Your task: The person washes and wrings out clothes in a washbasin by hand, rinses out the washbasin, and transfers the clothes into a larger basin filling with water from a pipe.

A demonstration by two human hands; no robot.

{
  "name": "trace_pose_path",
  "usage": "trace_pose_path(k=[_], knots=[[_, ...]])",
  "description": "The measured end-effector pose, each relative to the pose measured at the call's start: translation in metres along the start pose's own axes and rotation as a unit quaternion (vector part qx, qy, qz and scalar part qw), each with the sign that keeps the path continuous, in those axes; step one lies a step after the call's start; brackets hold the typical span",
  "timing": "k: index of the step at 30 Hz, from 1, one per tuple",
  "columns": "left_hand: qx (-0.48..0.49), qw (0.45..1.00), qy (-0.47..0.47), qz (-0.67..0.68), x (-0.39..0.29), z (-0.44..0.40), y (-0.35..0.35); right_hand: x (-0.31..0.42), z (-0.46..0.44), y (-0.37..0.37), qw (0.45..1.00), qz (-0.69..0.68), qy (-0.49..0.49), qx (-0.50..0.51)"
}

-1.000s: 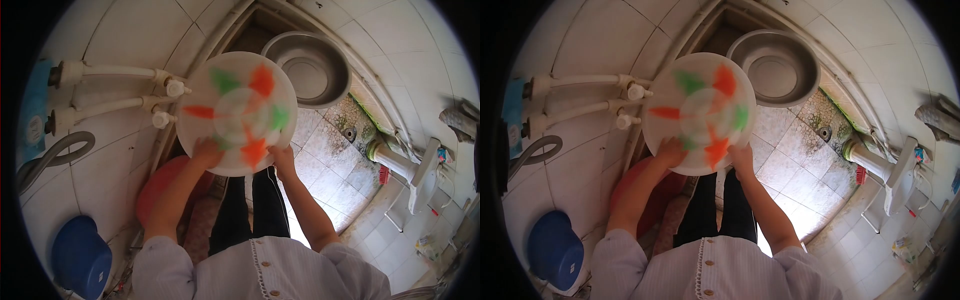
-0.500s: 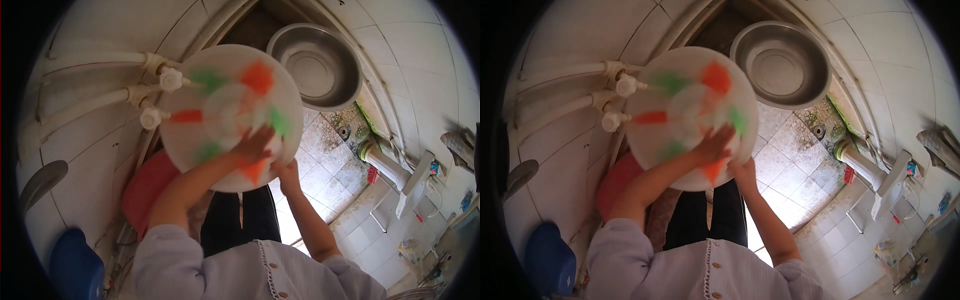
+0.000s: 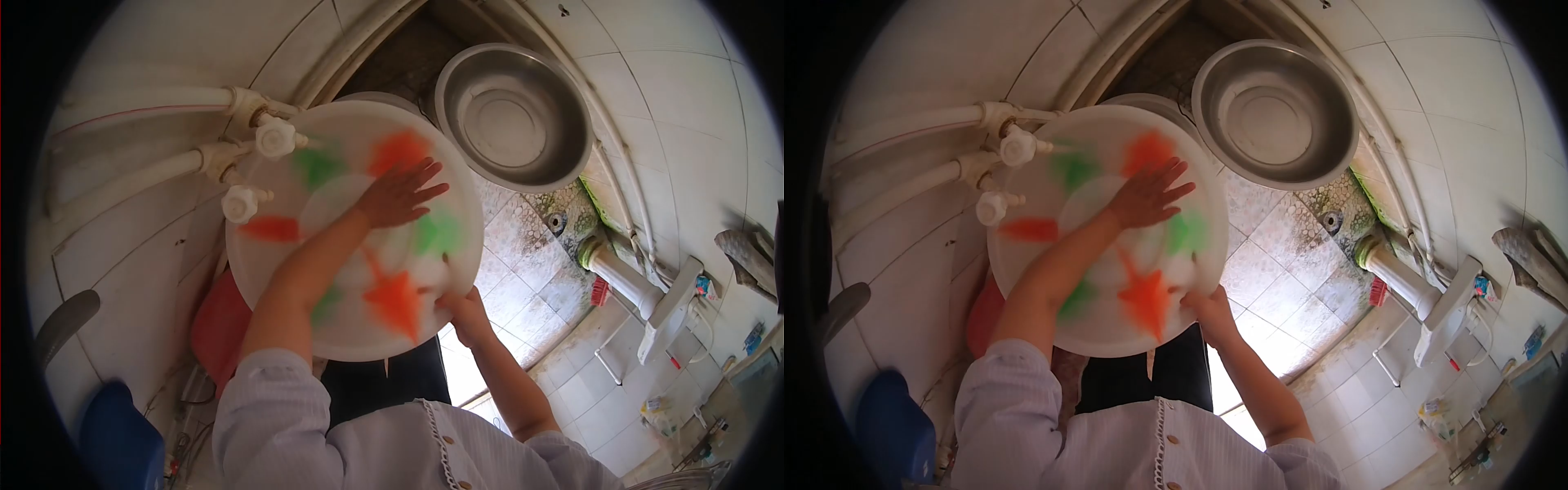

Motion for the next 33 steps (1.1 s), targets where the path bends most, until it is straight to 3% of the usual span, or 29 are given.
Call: trace_pose_path(k=[1,3,4,6,8,9,11,12,15,18,20,21,22,23,24,26,27,28,29,31,33], knots=[[-0.054,0.994,0.099,-0.008,0.001,-0.005,0.001,0.004,0.006,0.001,1.0,-0.005,0.023,-0.004],[-0.145,0.988,0.041,-0.023,0.049,-0.004,-0.008,0.007,0.009,-0.003,0.999,-0.015,0.049,-0.007],[-0.178,0.973,0.006,-0.15,0.071,0.009,-0.011,0.003,0.004,-0.009,0.999,-0.017,0.022,-0.021],[-0.041,0.951,-0.123,-0.281,0.111,0.039,-0.008,-0.001,-0.004,-0.015,0.999,-0.021,-0.007,-0.031],[0.016,0.957,-0.214,-0.193,0.099,0.081,-0.02,0.004,-0.013,-0.014,0.993,0.002,-0.083,-0.086],[0.017,0.956,-0.215,-0.198,0.076,0.095,-0.027,0.002,-0.015,-0.012,0.993,-0.001,-0.084,-0.082],[0.21,0.937,-0.235,-0.148,0.038,0.113,-0.018,-0.001,-0.017,-0.01,0.984,-0.023,-0.131,-0.12],[0.211,0.938,-0.234,-0.146,0.045,0.113,-0.012,-0.006,-0.015,-0.008,0.987,-0.015,-0.114,-0.114],[-0.023,0.964,-0.241,-0.109,0.07,0.081,-0.014,-0.028,0.001,-0.002,0.996,-0.009,-0.061,-0.069],[-0.204,0.942,-0.258,-0.059,0.031,0.007,-0.016,-0.03,0.014,0.014,0.998,-0.045,-0.036,-0.02],[-0.115,0.954,-0.274,0.05,-0.031,-0.021,0.009,-0.025,0.013,0.023,0.996,-0.068,-0.048,-0.034],[-0.21,0.924,-0.189,0.257,-0.063,-0.02,0.018,-0.026,0.008,0.017,0.996,-0.066,-0.046,-0.031],[-0.199,0.936,-0.115,0.266,-0.088,-0.008,0.048,-0.025,-0.002,0.003,0.995,-0.03,-0.086,-0.051],[-0.041,0.918,-0.072,0.388,-0.112,0.015,0.053,-0.02,-0.007,-0.008,0.99,0.006,-0.124,-0.072],[0.068,0.902,0.0,0.426,-0.12,0.049,0.049,-0.008,-0.007,-0.013,0.987,0.023,-0.134,-0.083],[0.23,0.861,-0.065,0.449,-0.093,0.08,-0.023,-0.002,-0.01,-0.026,0.98,0.02,-0.163,-0.116],[0.299,0.93,-0.076,0.201,-0.05,0.111,0.022,-0.001,-0.008,-0.029,0.978,0.015,-0.166,-0.126],[0.29,0.944,-0.137,0.078,-0.009,0.118,0.02,-0.003,-0.006,-0.029,0.978,0.014,-0.167,-0.127],[0.139,0.95,-0.243,0.135,0.029,0.121,0.006,-0.008,-0.002,-0.026,0.983,0.027,-0.145,-0.111],[-0.033,0.982,-0.173,-0.062,0.062,0.089,-0.009,-0.02,0.001,-0.018,0.993,0.035,-0.094,-0.068],[-0.118,0.961,-0.24,-0.069,0.043,0.043,-0.019,-0.024,0.007,0.002,0.996,-0.047,-0.05,-0.063]])
Point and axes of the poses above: each hand's wrist, its own z-axis away from the middle knuckle, its own y-axis out of the palm, x = y × z, the point moved 3 cm from there along -z, towards the middle knuckle, and after that the axes turned 2 degrees about y, right-handed, at the moved point
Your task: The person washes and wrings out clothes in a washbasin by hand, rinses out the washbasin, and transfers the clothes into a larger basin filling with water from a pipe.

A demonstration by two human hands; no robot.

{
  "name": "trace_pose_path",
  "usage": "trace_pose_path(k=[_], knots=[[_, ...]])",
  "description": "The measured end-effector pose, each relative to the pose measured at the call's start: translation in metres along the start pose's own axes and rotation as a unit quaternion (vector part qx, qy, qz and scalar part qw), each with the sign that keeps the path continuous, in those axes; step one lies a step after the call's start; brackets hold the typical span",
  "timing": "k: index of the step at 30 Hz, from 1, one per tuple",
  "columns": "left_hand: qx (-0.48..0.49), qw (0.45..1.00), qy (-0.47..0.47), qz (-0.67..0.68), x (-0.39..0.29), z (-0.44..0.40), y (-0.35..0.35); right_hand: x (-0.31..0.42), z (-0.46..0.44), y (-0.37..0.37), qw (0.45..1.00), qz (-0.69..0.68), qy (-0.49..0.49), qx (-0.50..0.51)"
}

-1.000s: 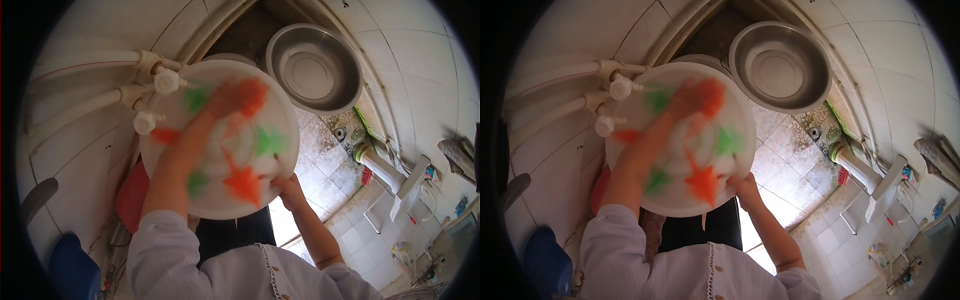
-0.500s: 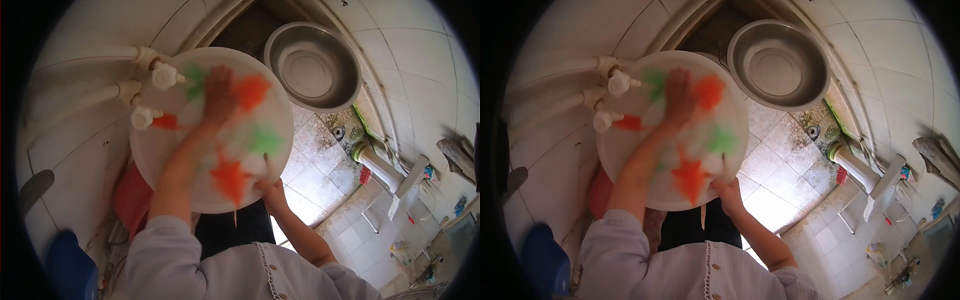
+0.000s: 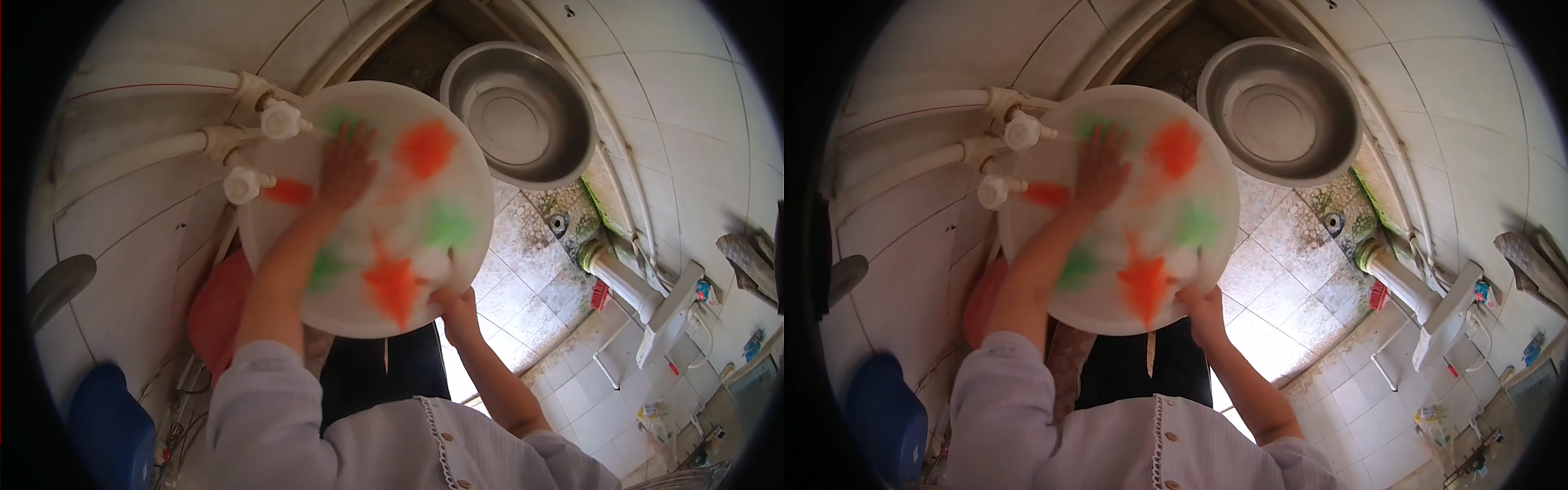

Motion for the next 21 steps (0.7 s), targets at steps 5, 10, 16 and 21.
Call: trace_pose_path(k=[5,10,16,21], knots=[[0.094,0.967,0.078,0.223,-0.116,0.027,0.033,0.0,-0.008,0.003,0.999,0.02,0.009,0.042],[0.426,0.764,0.175,0.451,-0.085,0.106,-0.022,0.011,-0.022,-0.024,0.995,0.052,-0.08,-0.036],[0.016,0.994,0.097,0.057,0.022,0.041,0.011,0.0,-0.009,-0.017,0.999,0.049,-0.011,-0.002],[-0.017,0.971,0.196,0.138,-0.014,-0.001,0.042,0.002,0.001,-0.002,0.998,0.007,0.049,0.044]])
Point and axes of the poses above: each hand's wrist, its own z-axis away from the middle knuckle, its own y-axis out of the palm, x = y × z, the point moved 3 cm from there along -z, towards the middle knuckle, and after that the axes turned 2 degrees about y, right-handed, at the moved point
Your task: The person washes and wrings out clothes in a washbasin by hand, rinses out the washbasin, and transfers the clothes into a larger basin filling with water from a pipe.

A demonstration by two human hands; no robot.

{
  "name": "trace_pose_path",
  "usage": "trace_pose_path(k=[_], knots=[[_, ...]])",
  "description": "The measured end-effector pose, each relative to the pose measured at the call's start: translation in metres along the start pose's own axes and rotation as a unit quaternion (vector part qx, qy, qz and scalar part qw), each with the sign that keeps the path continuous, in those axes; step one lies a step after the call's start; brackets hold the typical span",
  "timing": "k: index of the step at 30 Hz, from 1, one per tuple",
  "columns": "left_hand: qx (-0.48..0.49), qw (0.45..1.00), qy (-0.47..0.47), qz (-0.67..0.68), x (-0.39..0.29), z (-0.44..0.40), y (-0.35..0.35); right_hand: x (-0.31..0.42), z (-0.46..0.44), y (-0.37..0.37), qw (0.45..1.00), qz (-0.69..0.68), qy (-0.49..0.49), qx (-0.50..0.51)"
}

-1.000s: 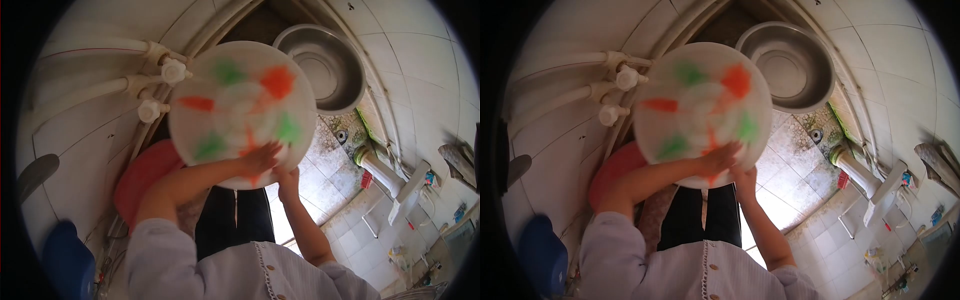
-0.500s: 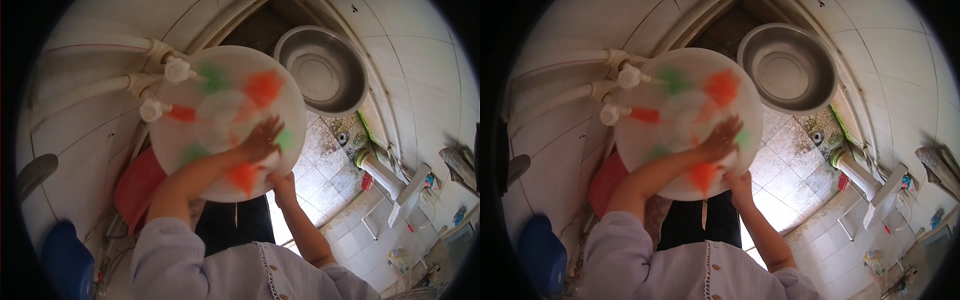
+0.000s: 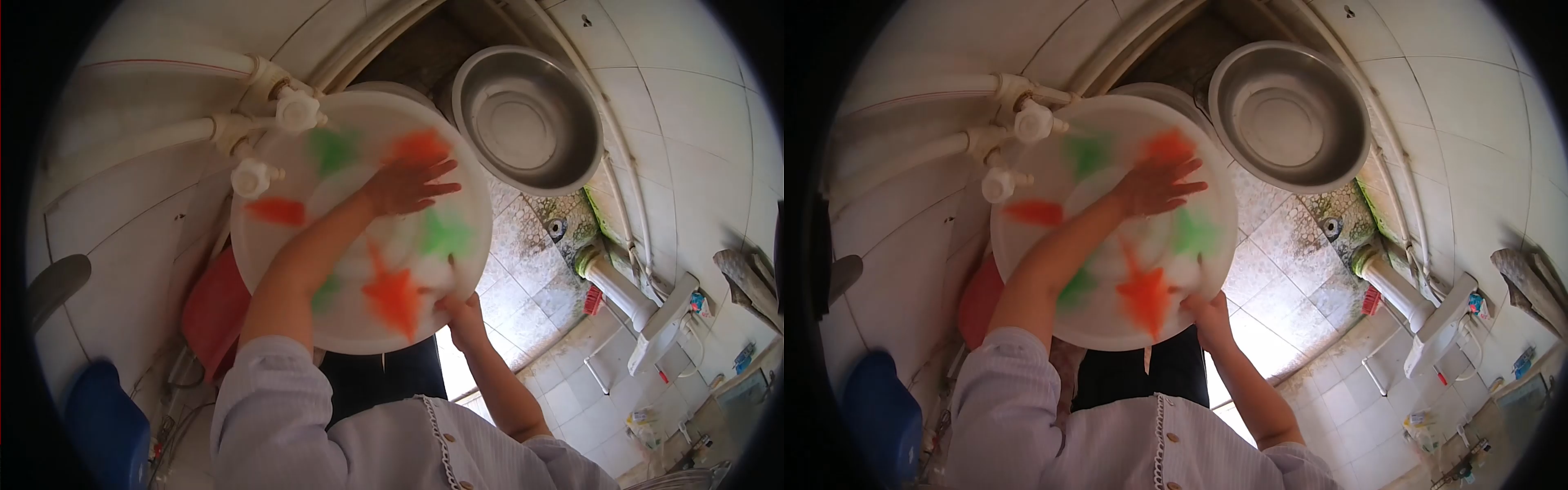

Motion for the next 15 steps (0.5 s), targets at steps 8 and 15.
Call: trace_pose_path(k=[8,15], knots=[[0.166,0.942,-0.204,-0.211,0.06,0.06,-0.068,0.015,-0.013,-0.006,0.995,0.016,-0.079,-0.051],[0.287,0.929,-0.168,-0.16,0.029,0.091,-0.048,-0.022,-0.003,-0.003,0.997,0.032,-0.052,-0.041]])
Point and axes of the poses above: each hand's wrist, its own z-axis away from the middle knuckle, its own y-axis out of the palm, x = y × z, the point moved 3 cm from there along -z, towards the middle knuckle, and after that the axes turned 2 degrees about y, right-handed, at the moved point
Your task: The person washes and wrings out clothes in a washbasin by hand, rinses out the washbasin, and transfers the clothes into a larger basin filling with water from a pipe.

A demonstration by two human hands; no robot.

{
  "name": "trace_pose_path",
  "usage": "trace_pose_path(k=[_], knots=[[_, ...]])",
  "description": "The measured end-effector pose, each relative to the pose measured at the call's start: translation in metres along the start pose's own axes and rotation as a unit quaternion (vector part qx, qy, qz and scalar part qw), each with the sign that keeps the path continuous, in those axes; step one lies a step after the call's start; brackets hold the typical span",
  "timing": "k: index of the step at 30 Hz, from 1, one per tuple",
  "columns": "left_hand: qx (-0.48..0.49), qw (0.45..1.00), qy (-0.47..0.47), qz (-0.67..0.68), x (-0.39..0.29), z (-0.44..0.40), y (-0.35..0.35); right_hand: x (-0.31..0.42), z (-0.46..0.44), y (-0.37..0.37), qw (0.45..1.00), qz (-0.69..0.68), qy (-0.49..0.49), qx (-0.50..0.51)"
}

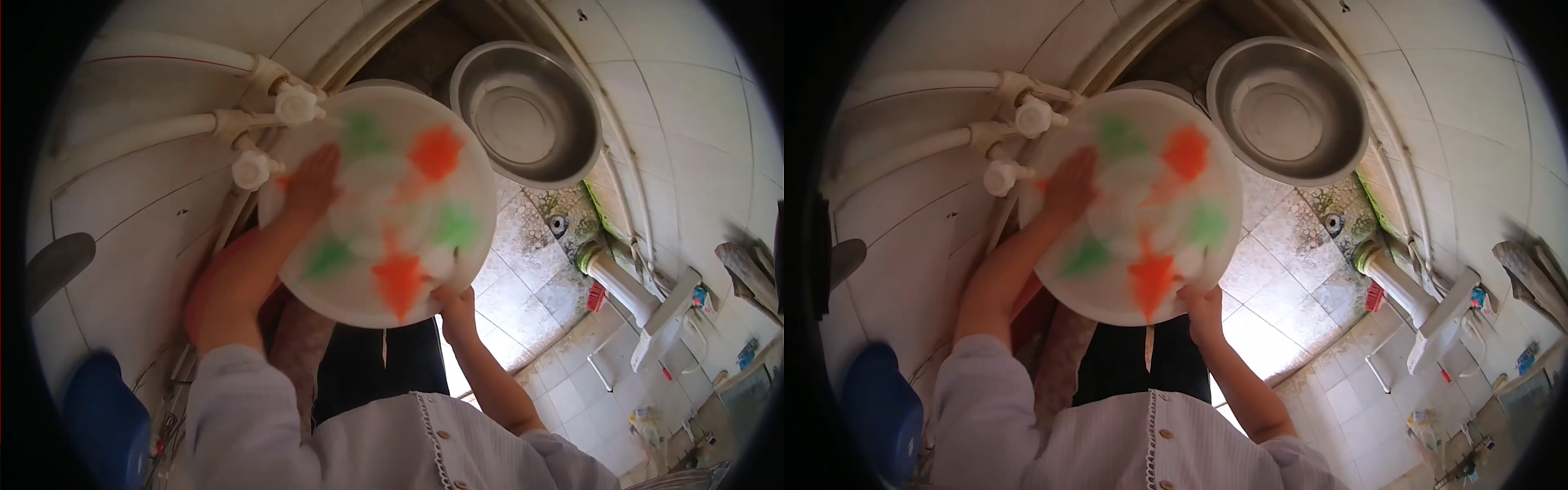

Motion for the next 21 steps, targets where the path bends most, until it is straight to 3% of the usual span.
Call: trace_pose_path(k=[2,4,6,8,10,11,12,14,15,16,19,21], knots=[[-0.215,0.975,-0.055,0.002,-0.019,-0.029,-0.031,0.005,0.006,0.006,1.0,-0.001,0.023,0.017],[-0.333,0.935,-0.012,0.124,-0.066,-0.044,-0.057,0.007,0.008,0.018,0.996,-0.064,0.041,0.042],[-0.076,0.948,-0.043,0.306,-0.135,-0.059,-0.029,0.005,-0.013,0.011,0.999,-0.033,-0.003,0.038],[-0.197,0.917,0.146,0.314,-0.196,-0.005,-0.006,0.008,-0.028,-0.007,0.997,0.006,-0.076,0.0],[-0.093,0.838,0.238,0.483,-0.178,0.025,-0.004,0.021,-0.038,-0.021,0.994,-0.004,-0.099,-0.039],[0.072,0.908,0.227,0.344,-0.153,0.031,0.004,0.022,-0.039,-0.027,0.994,-0.008,-0.101,-0.038],[0.232,0.933,0.203,0.186,-0.12,0.036,0.009,0.023,-0.041,-0.032,0.994,0.004,-0.103,-0.048],[0.128,0.986,0.091,-0.054,-0.069,0.053,-0.026,0.026,-0.04,-0.035,0.993,0.016,-0.105,-0.055],[-0.043,0.997,0.057,0.001,-0.055,0.062,-0.043,0.026,-0.039,-0.034,0.995,0.016,-0.086,-0.053],[-0.215,0.975,0.023,0.055,-0.046,0.07,-0.058,0.027,-0.039,-0.033,0.996,0.017,-0.069,-0.052],[-0.225,0.964,-0.056,0.128,-0.044,0.081,-0.113,0.029,-0.04,-0.025,0.997,0.015,-0.063,-0.049],[-0.351,0.935,-0.037,-0.024,-0.054,0.088,-0.184,0.026,-0.042,-0.022,0.997,0.013,-0.057,-0.041]])
Point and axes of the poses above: each hand's wrist, its own z-axis away from the middle knuckle, its own y-axis out of the palm, x = y × z, the point moved 3 cm from there along -z, towards the middle knuckle, and after that the axes turned 2 degrees about y, right-handed, at the moved point
